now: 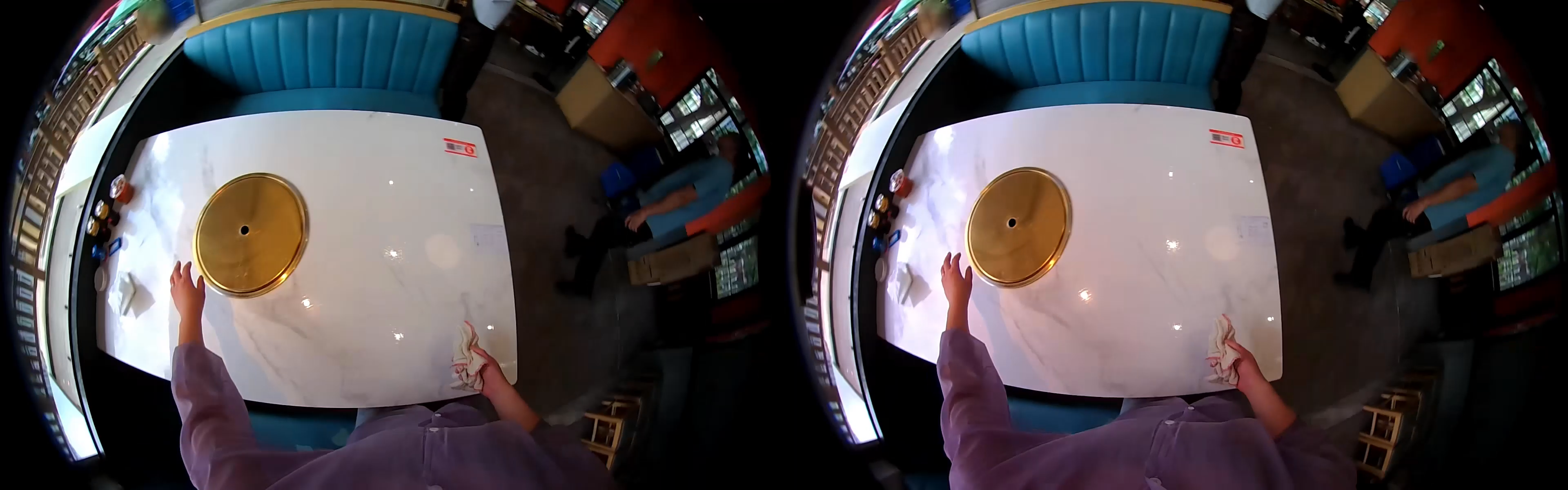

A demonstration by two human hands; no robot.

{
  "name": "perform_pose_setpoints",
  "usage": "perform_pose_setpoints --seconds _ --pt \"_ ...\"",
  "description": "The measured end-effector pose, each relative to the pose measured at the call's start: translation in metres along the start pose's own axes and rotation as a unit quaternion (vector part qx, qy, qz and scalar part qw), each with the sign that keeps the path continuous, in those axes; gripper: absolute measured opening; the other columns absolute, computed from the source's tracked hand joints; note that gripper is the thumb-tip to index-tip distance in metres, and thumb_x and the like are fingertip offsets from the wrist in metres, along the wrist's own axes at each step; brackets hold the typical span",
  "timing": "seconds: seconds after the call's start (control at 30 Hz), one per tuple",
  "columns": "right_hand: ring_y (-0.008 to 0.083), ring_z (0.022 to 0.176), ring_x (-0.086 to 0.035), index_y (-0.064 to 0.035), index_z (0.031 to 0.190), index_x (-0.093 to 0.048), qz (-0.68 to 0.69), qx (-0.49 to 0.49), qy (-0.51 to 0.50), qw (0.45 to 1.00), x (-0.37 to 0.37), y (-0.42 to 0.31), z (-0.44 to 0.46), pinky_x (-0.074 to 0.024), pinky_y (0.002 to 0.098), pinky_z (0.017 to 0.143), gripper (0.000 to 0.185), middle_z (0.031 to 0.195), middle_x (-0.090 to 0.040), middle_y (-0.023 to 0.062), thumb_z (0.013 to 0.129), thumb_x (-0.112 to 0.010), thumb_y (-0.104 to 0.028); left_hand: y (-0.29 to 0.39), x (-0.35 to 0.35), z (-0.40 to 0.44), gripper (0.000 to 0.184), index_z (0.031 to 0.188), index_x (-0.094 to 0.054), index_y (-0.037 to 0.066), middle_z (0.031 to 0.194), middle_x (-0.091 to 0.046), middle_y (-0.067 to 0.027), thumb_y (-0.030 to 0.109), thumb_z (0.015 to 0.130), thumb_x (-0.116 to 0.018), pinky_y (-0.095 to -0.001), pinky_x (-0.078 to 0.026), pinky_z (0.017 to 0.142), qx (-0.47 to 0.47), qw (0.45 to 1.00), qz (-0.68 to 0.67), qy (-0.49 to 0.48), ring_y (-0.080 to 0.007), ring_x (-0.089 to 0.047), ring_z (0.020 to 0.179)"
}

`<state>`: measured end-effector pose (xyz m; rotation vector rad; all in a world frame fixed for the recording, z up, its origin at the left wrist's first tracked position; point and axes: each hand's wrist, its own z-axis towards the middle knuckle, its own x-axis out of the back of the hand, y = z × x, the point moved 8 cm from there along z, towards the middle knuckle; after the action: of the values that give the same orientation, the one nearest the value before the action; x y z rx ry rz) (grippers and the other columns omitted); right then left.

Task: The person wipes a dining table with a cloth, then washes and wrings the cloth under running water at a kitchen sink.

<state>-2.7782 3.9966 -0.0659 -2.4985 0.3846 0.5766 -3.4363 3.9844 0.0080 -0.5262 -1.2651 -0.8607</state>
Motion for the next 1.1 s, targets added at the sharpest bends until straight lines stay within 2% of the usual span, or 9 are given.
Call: perform_pose_setpoints --seconds 0.1,0.17,0.4,0.67,0.77,0.97,1.03,1.07,1.1 --pt "0.0214 0.066 -0.056 -0.0024 0.102 -0.05 0.086 0.004 -0.058 0.995 0.006 -0.022 -0.022 -0.0472 0.0318 0.059 0.036 0.079 -0.057 0.0101 0.087 -0.042 -0.034 0.152 -0.019 -0.058 0.036 0.112 -0.05 0.005 0.124 -0.042 -0.0166 0.011 0.077 -0.055 -0.0433 -0.038 0.089 -0.199 0.965 -0.172 0.004 -0.036 -0.04 0.112" --pt "0.0214 0.067 -0.057 -0.0024 0.1 -0.051 0.133 0.034 -0.08 0.987 0.03 -0.028 -0.031 -0.0476 0.0319 0.059 0.036 0.081 -0.058 0.0105 0.086 -0.044 -0.035 0.257 -0.01 -0.123 0.034 0.111 -0.052 0.005 0.125 -0.042 -0.0161 0.007 0.077 -0.055 -0.0431 -0.04 0.087 -0.296 0.903 -0.307 -0.06 -0.0349 -0.042 0.111" --pt "0.0194 0.068 -0.057 -0.0001 0.107 -0.049 0.16 0.179 -0.09 0.967 0.134 -0.087 -0.089 -0.0477 0.0298 0.057 0.041 0.093 -0.058 0.0139 0.086 -0.045 -0.035 0.502 0.063 -0.312 0.025 0.1 -0.057 0.004 0.12 -0.045 -0.0154 -0.001 0.075 -0.055 -0.0373 -0.042 0.086 -0.373 0.712 -0.529 -0.273 -0.031 -0.046 0.109" --pt "0.02 0.072 -0.058 -0.0024 0.108 -0.05 0.313 0.272 -0.061 0.908 0.39 -0.107 -0.144 -0.0496 0.0304 0.063 0.039 0.093 -0.059 0.0138 0.086 -0.045 -0.034 0.715 0.049 -0.425 0.018 0.091 -0.058 0.003 0.105 -0.053 -0.0159 0.001 0.074 -0.055 -0.0365 -0.044 0.079 -0.494 0.67 -0.464 -0.303 -0.0313 -0.052 0.095" --pt "0.0205 0.074 -0.059 -0.0024 0.108 -0.049 0.356 0.317 -0.016 0.879 0.467 -0.077 -0.2 -0.0503 0.0303 0.065 0.038 0.092 -0.059 0.0126 0.087 -0.046 -0.034 0.801 0.06 -0.495 0.021 0.095 -0.058 0.005 0.109 -0.051 -0.0161 0.004 0.075 -0.057 -0.0347 -0.045 0.075 -0.489 0.626 -0.471 -0.383 -0.0294 -0.052 0.095" --pt "0.0223 0.073 -0.06 -0.006 0.107 -0.051 0.427 0.323 0.197 0.821 0.602 -0.009 -0.318 -0.0514 0.0333 0.065 0.031 0.088 -0.06 0.0109 0.088 -0.044 -0.03 0.929 0.096 -0.63 0.024 0.098 -0.058 0.006 0.116 -0.047 -0.0156 0.006 0.074 -0.059 -0.0332 -0.045 0.073 -0.643 0.481 -0.39 -0.45 -0.0277 -0.051 0.097" --pt "0.023 0.075 -0.061 -0.01 0.108 -0.051 0.472 0.408 0.252 0.74 0.654 0.019 -0.344 -0.0519 0.0354 0.065 0.028 0.089 -0.061 0.0122 0.089 -0.043 -0.029 0.968 0.086 -0.659 0.024 0.098 -0.058 0.006 0.116 -0.047 -0.0154 0.007 0.074 -0.059 -0.0326 -0.045 0.072 -0.664 0.451 -0.367 -0.471 -0.0268 -0.051 0.097" --pt "0.023 0.075 -0.061 -0.01 0.108 -0.051 0.483 0.414 0.259 0.727 0.67 0.034 -0.35 -0.0519 0.0354 0.065 0.028 0.089 -0.061 0.0122 0.089 -0.043 -0.029 0.99 0.07 -0.666 0.023 0.098 -0.058 0.006 0.116 -0.047 -0.0139 0.005 0.075 -0.058 -0.0306 -0.046 0.071 -0.67 0.447 -0.347 -0.48 -0.0236 -0.053 0.093" --pt "0.0238 0.073 -0.061 -0.0081 0.107 -0.051 0.572 0.395 0.261 0.67 0.687 0.053 -0.353 -0.052 0.0344 0.064 0.029 0.089 -0.06 0.013 0.088 -0.046 -0.029 1.016 0.059 -0.674 0.022 0.098 -0.059 0.006 0.115 -0.048 -0.0124 0.004 0.076 -0.057 -0.0286 -0.047 0.07 -0.674 0.447 -0.33 -0.486 -0.0205 -0.055 0.09"
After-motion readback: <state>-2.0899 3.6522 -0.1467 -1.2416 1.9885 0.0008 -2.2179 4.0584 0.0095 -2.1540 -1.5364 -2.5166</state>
